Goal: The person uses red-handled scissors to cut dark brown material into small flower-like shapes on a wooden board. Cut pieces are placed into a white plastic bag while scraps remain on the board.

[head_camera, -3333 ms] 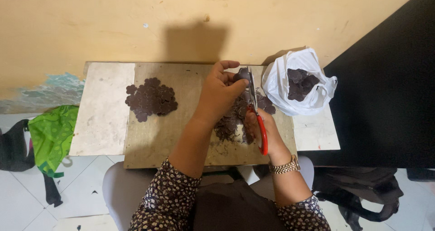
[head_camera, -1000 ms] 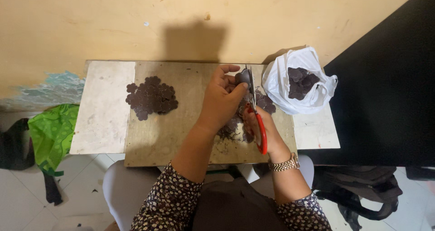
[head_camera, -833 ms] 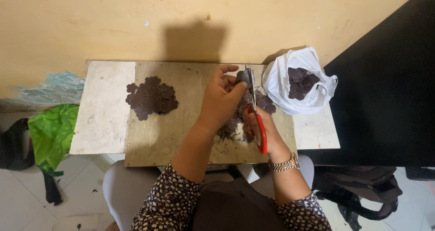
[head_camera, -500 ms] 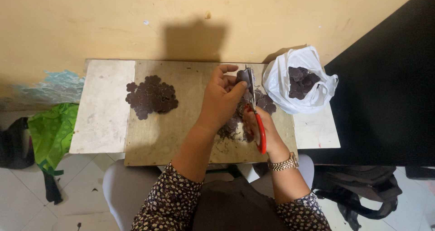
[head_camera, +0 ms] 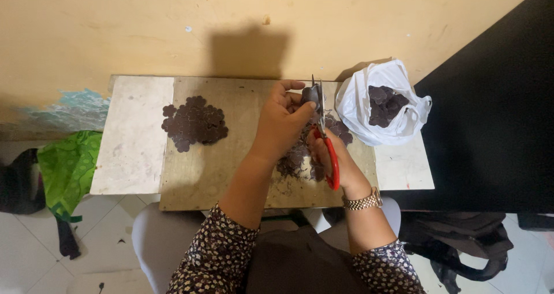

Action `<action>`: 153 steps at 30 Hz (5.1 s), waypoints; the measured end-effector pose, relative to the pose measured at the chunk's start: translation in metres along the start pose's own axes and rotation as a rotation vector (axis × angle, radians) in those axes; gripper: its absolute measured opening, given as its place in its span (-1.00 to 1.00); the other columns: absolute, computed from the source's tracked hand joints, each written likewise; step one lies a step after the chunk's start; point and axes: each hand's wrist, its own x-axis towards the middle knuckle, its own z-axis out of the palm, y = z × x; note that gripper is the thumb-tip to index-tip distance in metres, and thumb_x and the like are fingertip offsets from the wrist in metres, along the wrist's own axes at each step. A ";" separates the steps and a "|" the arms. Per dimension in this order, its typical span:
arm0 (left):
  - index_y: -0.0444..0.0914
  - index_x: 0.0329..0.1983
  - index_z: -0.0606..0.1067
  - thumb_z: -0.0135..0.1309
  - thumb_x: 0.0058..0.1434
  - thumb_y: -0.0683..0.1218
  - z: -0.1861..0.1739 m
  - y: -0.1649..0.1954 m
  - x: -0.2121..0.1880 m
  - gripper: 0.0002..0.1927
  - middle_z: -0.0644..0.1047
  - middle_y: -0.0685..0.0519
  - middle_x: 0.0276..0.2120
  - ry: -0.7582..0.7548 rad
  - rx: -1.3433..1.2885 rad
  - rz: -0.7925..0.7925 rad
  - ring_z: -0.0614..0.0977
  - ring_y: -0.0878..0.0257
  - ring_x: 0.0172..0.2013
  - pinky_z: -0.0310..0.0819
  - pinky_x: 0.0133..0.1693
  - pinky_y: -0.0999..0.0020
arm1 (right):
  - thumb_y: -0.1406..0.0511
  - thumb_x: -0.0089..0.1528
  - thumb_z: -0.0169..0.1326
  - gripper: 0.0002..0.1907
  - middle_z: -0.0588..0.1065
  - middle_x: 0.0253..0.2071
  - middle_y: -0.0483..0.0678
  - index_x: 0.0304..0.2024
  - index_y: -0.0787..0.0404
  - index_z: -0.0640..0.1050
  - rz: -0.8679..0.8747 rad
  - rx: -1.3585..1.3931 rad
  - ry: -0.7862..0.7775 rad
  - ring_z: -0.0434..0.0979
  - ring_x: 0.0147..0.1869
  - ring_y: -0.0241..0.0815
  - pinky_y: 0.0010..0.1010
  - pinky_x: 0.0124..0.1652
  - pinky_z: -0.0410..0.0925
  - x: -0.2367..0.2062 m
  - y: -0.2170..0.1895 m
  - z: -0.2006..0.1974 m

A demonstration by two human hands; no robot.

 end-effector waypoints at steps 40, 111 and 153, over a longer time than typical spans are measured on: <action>-0.36 -0.01 0.39 0.18 0.24 -0.26 0.001 -0.006 0.003 -0.70 0.59 -0.02 -0.29 0.027 -0.132 -0.005 0.62 0.32 -0.31 0.56 -0.24 0.45 | -0.06 0.39 -0.11 -0.55 0.33 -0.40 -0.17 -0.16 0.19 0.40 0.011 0.042 -0.037 0.32 -0.38 -0.34 -0.50 -0.38 0.27 0.007 -0.004 0.004; -0.30 -0.27 0.45 0.14 0.31 -0.23 0.001 -0.015 -0.001 -0.91 0.53 0.10 -0.45 0.011 -0.280 -0.067 0.51 0.41 -0.45 0.41 -0.38 0.52 | -0.31 0.26 -0.04 -0.25 0.37 -0.33 -0.17 -0.02 0.22 0.42 -0.059 0.097 -0.073 0.32 -0.27 -0.33 -0.52 -0.28 0.23 0.006 0.005 0.007; -0.29 -0.28 0.49 0.16 0.28 -0.17 0.001 -0.001 -0.005 -0.91 0.57 0.07 -0.42 0.073 -0.174 -0.150 0.56 0.38 -0.49 0.48 -0.42 0.47 | -0.33 0.29 -0.07 -0.18 0.45 -0.28 -0.14 0.00 0.30 0.47 -0.006 0.135 -0.108 0.38 -0.24 -0.33 -0.53 -0.25 0.26 0.008 0.011 0.007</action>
